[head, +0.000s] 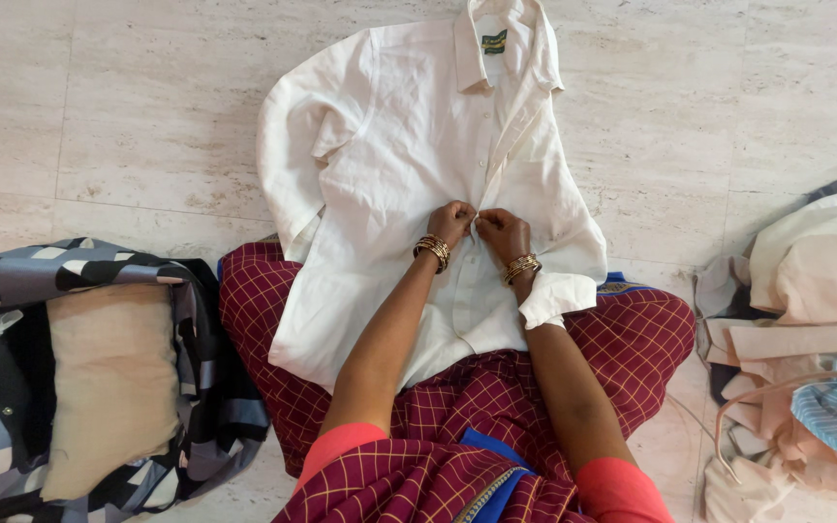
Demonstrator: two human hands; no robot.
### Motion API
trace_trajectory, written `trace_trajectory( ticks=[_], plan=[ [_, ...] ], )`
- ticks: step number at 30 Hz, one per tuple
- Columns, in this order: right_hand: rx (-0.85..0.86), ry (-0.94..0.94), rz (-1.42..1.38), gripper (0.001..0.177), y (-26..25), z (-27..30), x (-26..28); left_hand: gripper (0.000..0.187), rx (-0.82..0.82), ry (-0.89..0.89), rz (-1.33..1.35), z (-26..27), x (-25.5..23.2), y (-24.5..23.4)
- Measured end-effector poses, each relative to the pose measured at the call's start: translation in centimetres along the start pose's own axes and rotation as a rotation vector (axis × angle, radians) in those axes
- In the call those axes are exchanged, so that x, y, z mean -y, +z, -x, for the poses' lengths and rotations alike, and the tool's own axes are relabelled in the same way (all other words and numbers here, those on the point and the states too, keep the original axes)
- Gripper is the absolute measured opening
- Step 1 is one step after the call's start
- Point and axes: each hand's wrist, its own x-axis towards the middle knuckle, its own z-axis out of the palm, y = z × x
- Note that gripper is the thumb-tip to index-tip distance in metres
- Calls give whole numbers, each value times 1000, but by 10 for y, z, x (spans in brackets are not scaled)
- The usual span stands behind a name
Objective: The person buttons a white shirt while sitting on the floor, then folds the shirt into a rectangle and places it into a bag before taking out a blue striped shirt.
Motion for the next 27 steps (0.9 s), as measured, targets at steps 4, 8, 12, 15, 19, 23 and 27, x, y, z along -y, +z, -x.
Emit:
trace_trajectory(
  ticks=[4,8,12,15,19,23,27],
  plan=[
    [-121,-213,252,18,5,1,-4,26,-70,27,37,15,-6,0],
    [-191,-390,411,18,8,2,-1,31,-228,62,-94,19,-4,8],
    [-170,-334,311,19,7,9,5,25,-305,27,-21,9,5,12],
    [-154,-237,259,22,6,7,15,24,-337,31,-24,4,14,15],
    [-101,-48,181,23,6,6,7,22,-294,97,175,-3,34,20],
    [-3,87,-184,23,6,-8,-12,21,-288,191,92,-1,28,17],
    [-65,115,-109,22,3,-11,3,20,-310,289,-319,16,7,21]
  ],
)
